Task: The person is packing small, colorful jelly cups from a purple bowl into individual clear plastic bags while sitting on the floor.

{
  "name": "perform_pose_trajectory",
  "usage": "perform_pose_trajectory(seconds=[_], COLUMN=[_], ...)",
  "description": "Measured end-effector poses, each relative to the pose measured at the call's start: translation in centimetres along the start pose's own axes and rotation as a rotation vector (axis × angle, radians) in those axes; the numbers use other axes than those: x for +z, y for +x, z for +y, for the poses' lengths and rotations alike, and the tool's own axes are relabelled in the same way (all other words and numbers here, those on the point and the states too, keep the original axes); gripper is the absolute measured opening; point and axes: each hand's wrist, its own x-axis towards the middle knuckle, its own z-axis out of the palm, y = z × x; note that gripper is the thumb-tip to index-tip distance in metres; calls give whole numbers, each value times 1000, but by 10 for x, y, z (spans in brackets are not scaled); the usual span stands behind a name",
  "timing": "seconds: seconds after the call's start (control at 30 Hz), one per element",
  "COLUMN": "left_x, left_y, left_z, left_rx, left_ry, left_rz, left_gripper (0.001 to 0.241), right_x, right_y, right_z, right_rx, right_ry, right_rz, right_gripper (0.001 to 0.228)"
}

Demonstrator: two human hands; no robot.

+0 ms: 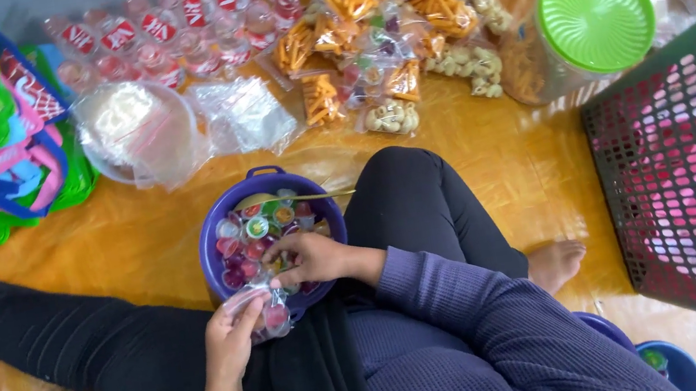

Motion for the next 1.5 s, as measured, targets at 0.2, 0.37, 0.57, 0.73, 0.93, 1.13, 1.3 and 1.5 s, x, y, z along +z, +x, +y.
perform_pose_trajectory(seconds=[0.2,0.37,0.57,0.73,0.93,1.13,1.3,1.5], left_x=[-6,1,2,5,8,14,18,30], left_y=[4,3,3,2,0,-3,-6,-12], left_z=[-17,-7,-8,-2,0,1,3,12], left_rx=[21,55,88,66,57,67,101,43], left_ry=[-8,34,11,-5,13,97,181,238], left_rz=[38,181,205,189,213,203,218,209], left_gripper=[28,22,21,25,23,25,23,27], right_x=[-4,-4,-5,-6,1,8,9,12], right_y=[-2,-3,-2,-3,-2,-2,-2,-2], right_z=[1,-5,-3,-5,-1,2,1,-1], right_rx=[-95,-123,-122,-142,-124,-134,-186,-224], right_ry=[114,39,57,67,-7,58,-3,17], right_rz=[-103,-56,-59,-67,-46,25,63,77], right_gripper=[20,20,24,12,45,12,29,15])
